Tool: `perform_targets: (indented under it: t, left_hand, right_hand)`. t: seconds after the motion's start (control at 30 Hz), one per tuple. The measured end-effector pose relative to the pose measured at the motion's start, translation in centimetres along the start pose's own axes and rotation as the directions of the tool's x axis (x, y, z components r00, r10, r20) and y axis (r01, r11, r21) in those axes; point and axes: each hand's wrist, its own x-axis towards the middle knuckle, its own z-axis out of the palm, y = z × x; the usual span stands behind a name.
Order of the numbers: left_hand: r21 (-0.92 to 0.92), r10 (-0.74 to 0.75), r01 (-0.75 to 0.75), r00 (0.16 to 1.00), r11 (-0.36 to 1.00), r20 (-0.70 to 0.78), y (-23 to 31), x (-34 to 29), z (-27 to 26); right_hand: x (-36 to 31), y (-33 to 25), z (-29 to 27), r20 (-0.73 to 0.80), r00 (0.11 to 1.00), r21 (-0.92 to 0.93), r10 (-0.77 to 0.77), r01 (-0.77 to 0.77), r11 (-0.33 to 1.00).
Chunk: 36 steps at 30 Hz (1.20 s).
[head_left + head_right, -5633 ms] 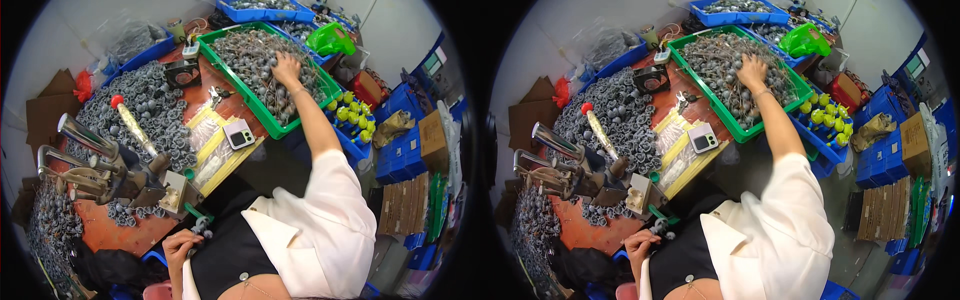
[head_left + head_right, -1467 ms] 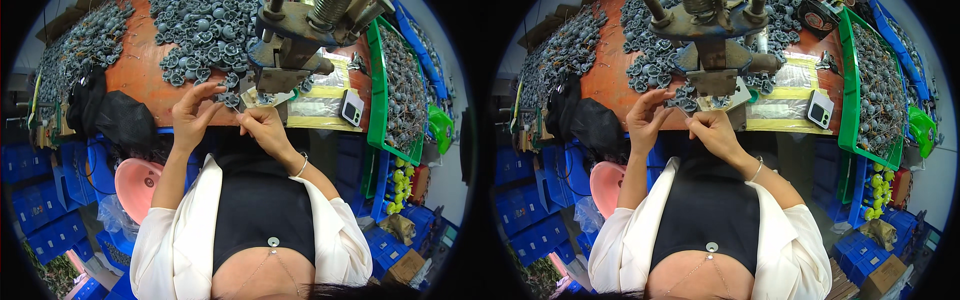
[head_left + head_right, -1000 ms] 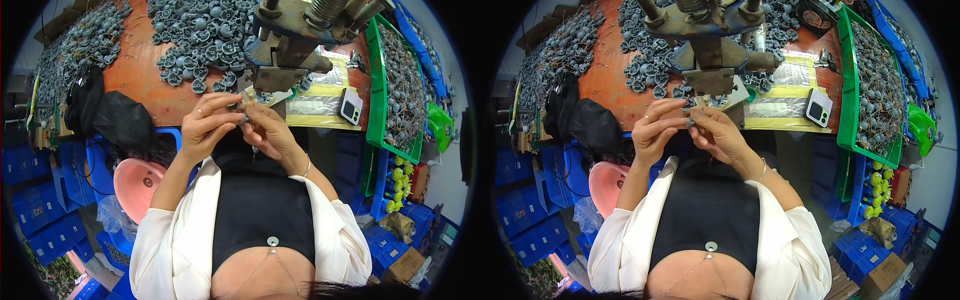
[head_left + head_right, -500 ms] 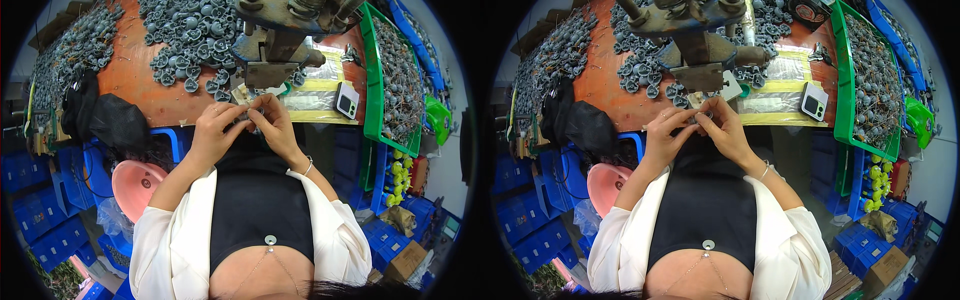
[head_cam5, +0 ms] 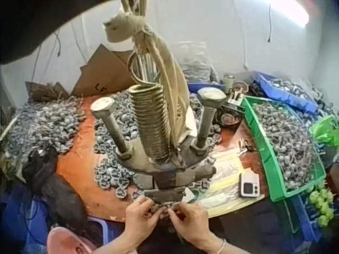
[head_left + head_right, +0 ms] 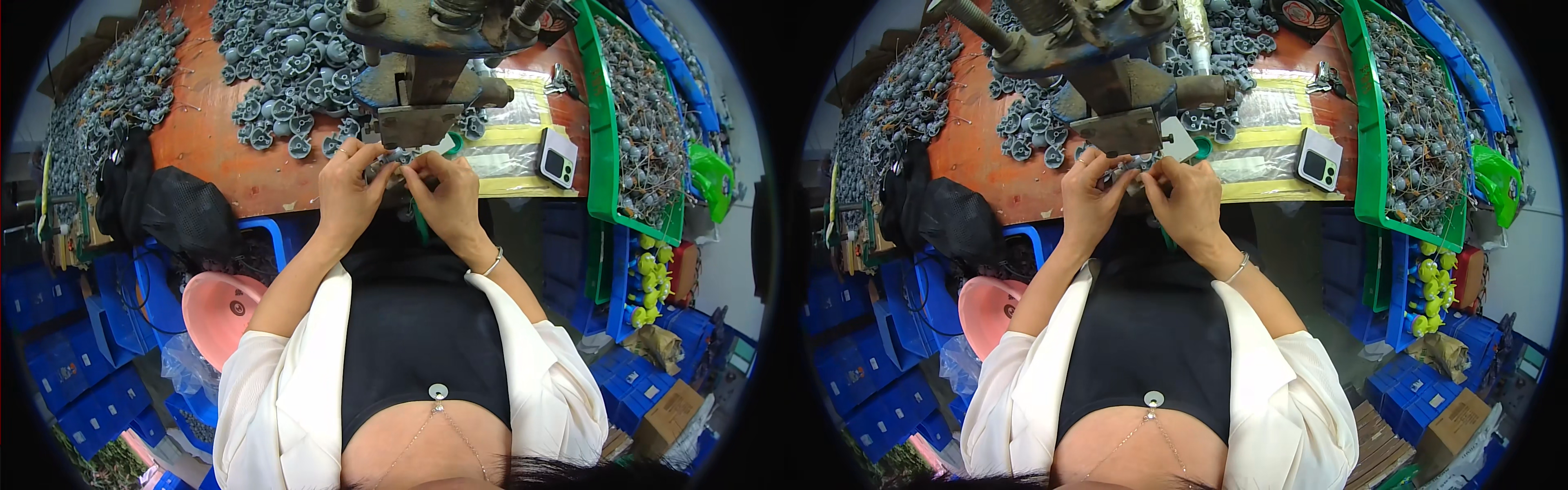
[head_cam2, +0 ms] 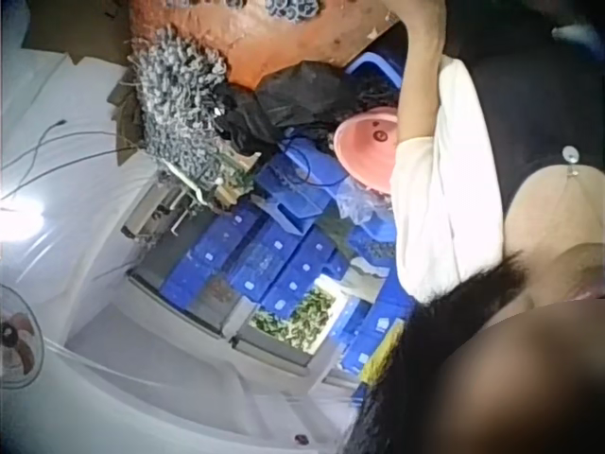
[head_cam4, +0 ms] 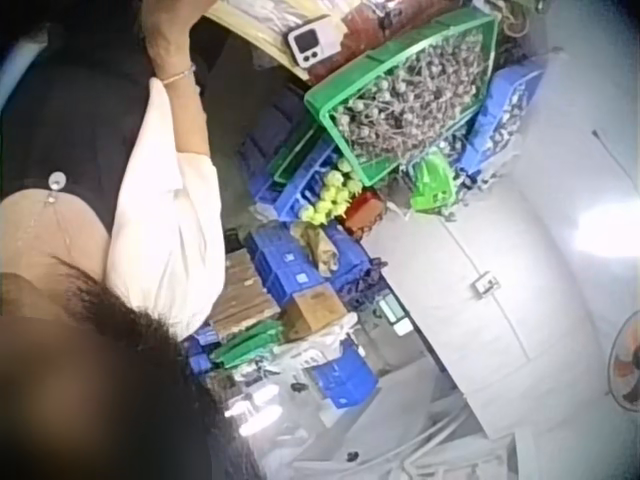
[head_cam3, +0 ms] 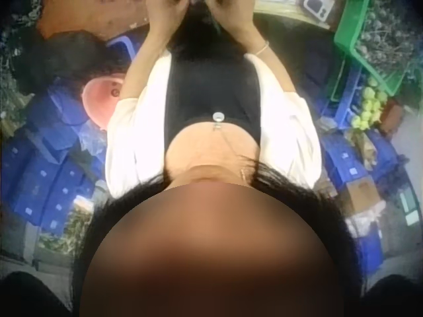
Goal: Operates a manual press machine to process small mechanical components on a factory workbench.
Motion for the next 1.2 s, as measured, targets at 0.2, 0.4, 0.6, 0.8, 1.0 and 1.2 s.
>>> perform_targets:
  t: [0.2, 0.4, 0.6, 0.8, 1.0, 1.2]
  left_hand:
    - [-0.089, 0.140, -0.129, 0.980, 0.988, 0.141, -0.8, 1.4, -1.1]
    - [0.013, 0.060, -0.061, 0.997, 0.998, 0.057, 0.1, 0.3, -0.4]
    - [0.064, 0.001, 0.001, 1.000, 0.998, -0.031, 0.9, -0.8, 0.3]
    - [0.083, -0.004, 0.007, 1.000, 0.997, -0.030, 0.8, -0.7, 0.3]
    - [-0.065, 0.017, -0.016, 1.000, 0.998, 0.010, -0.3, -1.2, 0.0]
    - [0.284, -0.038, -0.025, 0.976, 0.959, 0.216, 0.5, -3.1, -2.8]
  right_hand:
    - [1.4, 0.9, -2.9, -0.031, 0.997, 0.025, 0.076, -0.075, 0.997]
    - [11.3, 3.0, -7.3, -0.220, 0.962, 0.552, 0.160, -0.013, 0.834]
    - [18.2, -2.0, -9.3, -0.273, 0.954, 0.686, -0.122, 0.282, 0.671]
    - [4.1, -4.7, -11.3, -0.547, 0.758, 0.325, -0.356, 0.584, 0.744]
    - [-3.9, -4.1, -9.3, -0.221, 0.761, 0.025, -0.610, 0.629, 0.777]
    - [1.1, -5.4, -11.7, -0.576, 0.669, 0.146, -0.471, 0.651, 0.745]
